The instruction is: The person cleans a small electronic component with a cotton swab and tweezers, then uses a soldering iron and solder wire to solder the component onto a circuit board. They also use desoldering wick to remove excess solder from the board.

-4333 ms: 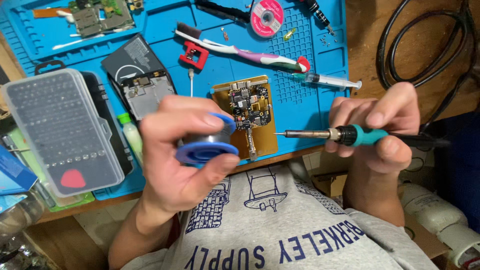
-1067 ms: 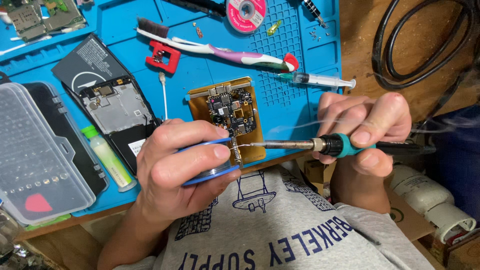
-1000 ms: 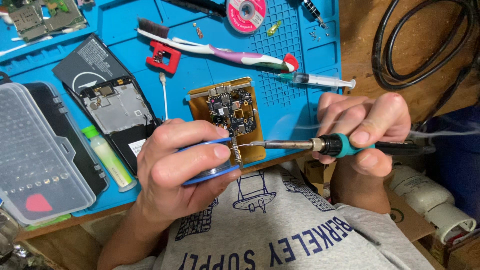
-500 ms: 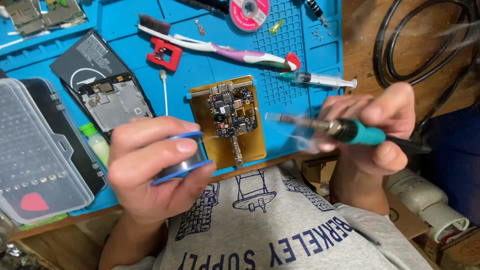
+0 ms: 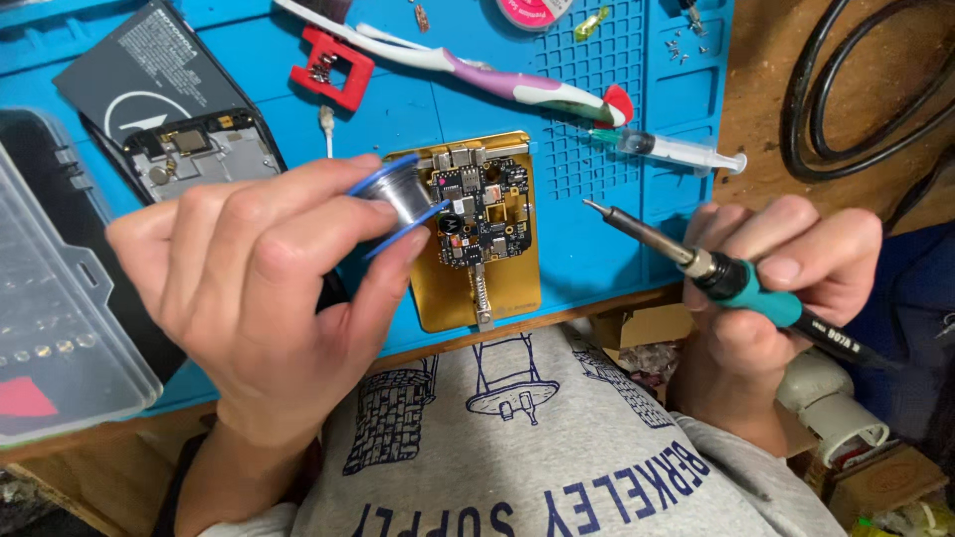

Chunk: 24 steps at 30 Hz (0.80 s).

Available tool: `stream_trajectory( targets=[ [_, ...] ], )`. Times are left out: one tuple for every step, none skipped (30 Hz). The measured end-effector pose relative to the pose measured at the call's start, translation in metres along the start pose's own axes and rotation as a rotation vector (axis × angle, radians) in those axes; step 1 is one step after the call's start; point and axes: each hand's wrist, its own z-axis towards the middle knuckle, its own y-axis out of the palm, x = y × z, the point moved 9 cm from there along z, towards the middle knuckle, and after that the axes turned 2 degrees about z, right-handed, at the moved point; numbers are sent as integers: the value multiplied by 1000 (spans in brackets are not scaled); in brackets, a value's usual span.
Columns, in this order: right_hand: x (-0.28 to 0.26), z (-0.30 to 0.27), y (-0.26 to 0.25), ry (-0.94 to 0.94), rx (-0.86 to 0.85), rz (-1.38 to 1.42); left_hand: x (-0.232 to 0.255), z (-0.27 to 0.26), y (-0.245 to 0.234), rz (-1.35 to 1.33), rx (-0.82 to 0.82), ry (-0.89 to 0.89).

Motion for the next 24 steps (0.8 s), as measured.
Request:
stream_trajectory(
  targets=[
    [-1, 1, 0, -31, -5, -27, -4, -1, 2, -3, -29, -44],
    [-2, 2, 0, -61, -10, -54, -7, -3, 4, -7, -58, -87],
    [0, 0, 0, -57, -9, -57, -8, -4, 3, -11, -61, -89],
    [1, 0, -3, -57, 26, -72, -10, -5, 3, -41, -61, -112],
    [3, -1, -5, -57, 62, -87, -13, -6, 2, -71, -61, -135],
    [3, 1, -3, -56, 62, -90, -13, -7, 1, -74, -62, -135],
    [2, 4, -1, -62, 61, -118, -13, -8, 0, -70, -69, -146],
    [1, 6, 1, -69, 61, -147, -14, -8, 0, -67, -75, -155],
    [0, 6, 1, -69, 62, -151, -13, -7, -1, -71, -75, -153],
    [0, 6, 3, -53, 58, -131, -12, -6, -2, -44, -76, -143],
    [0, 6, 4, -37, 53, -112, -11, -5, -4, -16, -76, -133],
    [-2, 3, 4, -39, 56, -121, -12, -6, -4, -25, -73, -128],
    [1, -1, 4, 5, 62, -116, -12, -6, -4, -17, -78, -107],
    [3, -4, 4, 50, 67, -109, -12, -7, -5, -7, -82, -89],
    [4, -4, 4, 49, 68, -117, -16, -10, -6, -15, -80, -86],
    [5, -4, 3, 42, 62, -113, -17, -14, -4, -14, -113, -59],
    [6, -5, 3, 35, 56, -109, -18, -18, -1, -13, -145, -31],
    [7, -5, 3, 37, 53, -112, -19, -20, -2, -15, -143, -33],
    [7, -5, 4, 32, 47, -116, -19, -22, -2, -38, -148, -22],
    [8, -5, 4, 31, 42, -117, -19, -24, -2, -58, -157, -13],
    [10, -5, 3, 35, 39, -116, -20, -24, -5, -59, -158, -18],
    [10, -5, 3, 31, 24, -127, -21, -24, -4, -101, -204, -32],
    [10, -5, 3, 27, 8, -137, -21, -24, -2, -144, -250, -46],
    [11, -4, 1, 31, 7, -136, -22, -23, -2, -145, -253, -49]
  ],
)
